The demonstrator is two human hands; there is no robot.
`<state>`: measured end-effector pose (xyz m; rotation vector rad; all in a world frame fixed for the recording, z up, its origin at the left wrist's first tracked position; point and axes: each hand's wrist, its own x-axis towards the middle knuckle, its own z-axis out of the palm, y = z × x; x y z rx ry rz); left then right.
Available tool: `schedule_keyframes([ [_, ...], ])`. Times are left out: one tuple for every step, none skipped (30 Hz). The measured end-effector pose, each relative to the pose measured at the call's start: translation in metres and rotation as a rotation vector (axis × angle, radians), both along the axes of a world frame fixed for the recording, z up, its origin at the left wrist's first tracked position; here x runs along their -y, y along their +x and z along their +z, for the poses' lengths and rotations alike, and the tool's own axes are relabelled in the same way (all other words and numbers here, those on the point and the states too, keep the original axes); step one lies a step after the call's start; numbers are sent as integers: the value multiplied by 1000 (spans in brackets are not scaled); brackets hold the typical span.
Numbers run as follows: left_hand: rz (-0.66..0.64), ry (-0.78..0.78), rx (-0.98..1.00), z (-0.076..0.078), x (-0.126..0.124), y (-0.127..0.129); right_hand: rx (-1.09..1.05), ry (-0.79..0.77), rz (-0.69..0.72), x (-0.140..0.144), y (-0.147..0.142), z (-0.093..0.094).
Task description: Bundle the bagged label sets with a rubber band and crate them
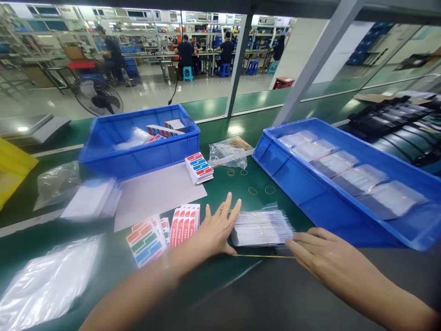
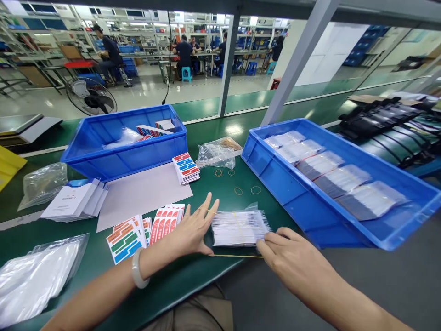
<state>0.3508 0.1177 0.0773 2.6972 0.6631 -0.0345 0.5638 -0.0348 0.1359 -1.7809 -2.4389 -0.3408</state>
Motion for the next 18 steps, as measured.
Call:
schedule_keyframes([
  [-22,-2,14,-3,1,6,68,-21,3,9,5,-9],
  [-46,-2,23,-5,2,11,123,-29,-13,18,11,-18],
  [-69,-3,26,-7,3,15,158,-27,-51,25,17,-28],
  [-91,-3,26,-8,4,18,174,-14,-107,31,22,-38],
  [-106,-4,27,-10,5,20,167,-7,-161,35,28,-49],
  [-116,-9,31,-11,6,22,122,-6,-210,36,34,-60],
  [-124,-17,40,-12,7,23,47,-6,-252,35,40,-71],
  [-127,-29,52,-13,8,23,-43,1,-284,31,46,-81],
  [-126,-40,65,-14,9,24,-134,12,-309,25,52,-89],
  [-121,-48,75,-15,9,24,-214,27,-330,16,59,-96],
  [-114,-52,82,-16,9,24,-280,40,-347,7,65,-102],
  [-110,-52,86,-18,9,24,-329,53,-362,-5,71,-106],
  [-108,-49,90,-20,9,24,-373,63,-374,-17,77,-110],
  [-107,-47,95,-22,9,24,-430,73,-380,-29,82,-113],
  [-106,-47,101,-24,10,24,-496,81,-379,-41,85,-116],
  [-105,-49,110,-27,10,24,-568,87,-374,-52,87,-119],
  [-104,-54,121,-30,10,24,-643,90,-365,-62,89,-123],
  [-101,-61,137,-34,10,23,-721,89,-355,-70,88,-127],
])
